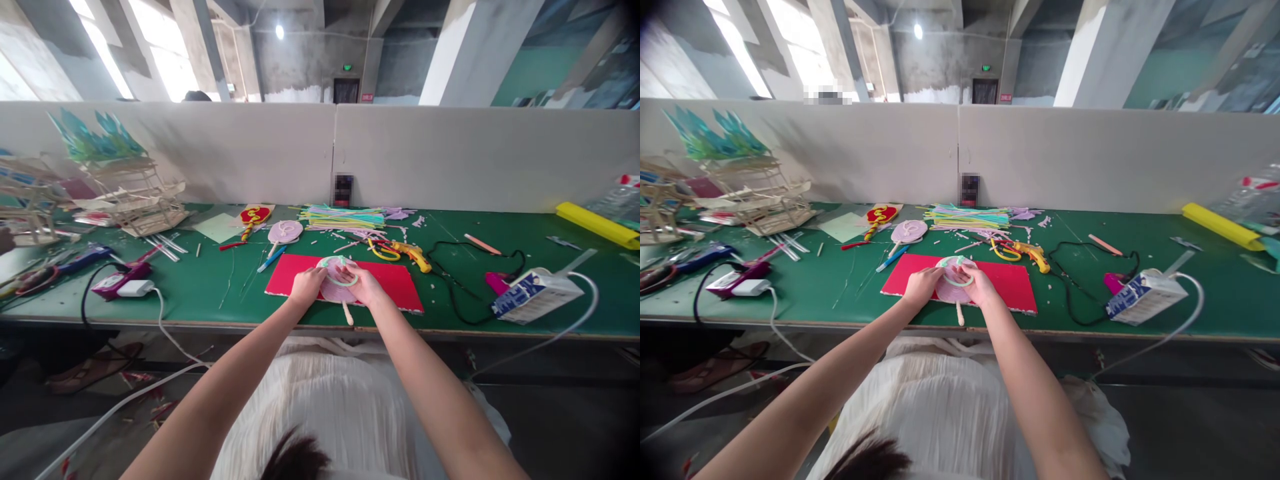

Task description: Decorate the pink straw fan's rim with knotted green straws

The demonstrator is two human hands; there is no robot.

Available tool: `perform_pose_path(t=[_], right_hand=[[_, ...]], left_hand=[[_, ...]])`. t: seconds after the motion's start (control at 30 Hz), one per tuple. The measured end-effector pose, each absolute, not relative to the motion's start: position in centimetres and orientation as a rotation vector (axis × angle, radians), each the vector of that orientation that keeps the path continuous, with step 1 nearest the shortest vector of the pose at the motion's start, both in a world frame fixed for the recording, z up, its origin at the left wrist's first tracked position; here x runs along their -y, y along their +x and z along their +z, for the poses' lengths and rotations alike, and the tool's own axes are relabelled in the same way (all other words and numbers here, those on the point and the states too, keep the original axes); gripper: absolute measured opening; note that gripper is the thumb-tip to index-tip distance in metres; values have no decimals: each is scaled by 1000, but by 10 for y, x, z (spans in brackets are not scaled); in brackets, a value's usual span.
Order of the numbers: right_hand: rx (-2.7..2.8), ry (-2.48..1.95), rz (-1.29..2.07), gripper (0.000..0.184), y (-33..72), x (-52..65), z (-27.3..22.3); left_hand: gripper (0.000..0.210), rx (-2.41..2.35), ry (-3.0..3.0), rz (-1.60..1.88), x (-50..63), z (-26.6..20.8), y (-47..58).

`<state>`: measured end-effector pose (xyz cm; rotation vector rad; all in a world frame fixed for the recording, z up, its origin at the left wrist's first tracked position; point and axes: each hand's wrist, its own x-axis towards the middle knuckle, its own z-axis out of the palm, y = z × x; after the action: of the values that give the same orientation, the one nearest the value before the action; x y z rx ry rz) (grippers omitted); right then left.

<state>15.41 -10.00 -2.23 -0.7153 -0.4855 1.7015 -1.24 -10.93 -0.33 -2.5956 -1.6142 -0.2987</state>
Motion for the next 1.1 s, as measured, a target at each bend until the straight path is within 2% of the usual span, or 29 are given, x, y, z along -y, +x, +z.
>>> perform_pose_path(t=[0.23, 0.5, 0.8, 1.1], right_hand=[[531, -741, 1666, 11, 154, 100, -22], [704, -851, 1535, 12, 150, 100, -25], [1273, -1126, 1244, 11, 171, 70, -4], [1787, -1128, 1271, 13, 179, 36, 4]], left_hand=[[21, 1556, -2625, -320, 109, -2, -14], [29, 1620, -2556, -467, 123, -8, -10], [32, 1634, -2563, -518, 129, -10, -5], [34, 1769, -2492, -335, 123, 3, 7]])
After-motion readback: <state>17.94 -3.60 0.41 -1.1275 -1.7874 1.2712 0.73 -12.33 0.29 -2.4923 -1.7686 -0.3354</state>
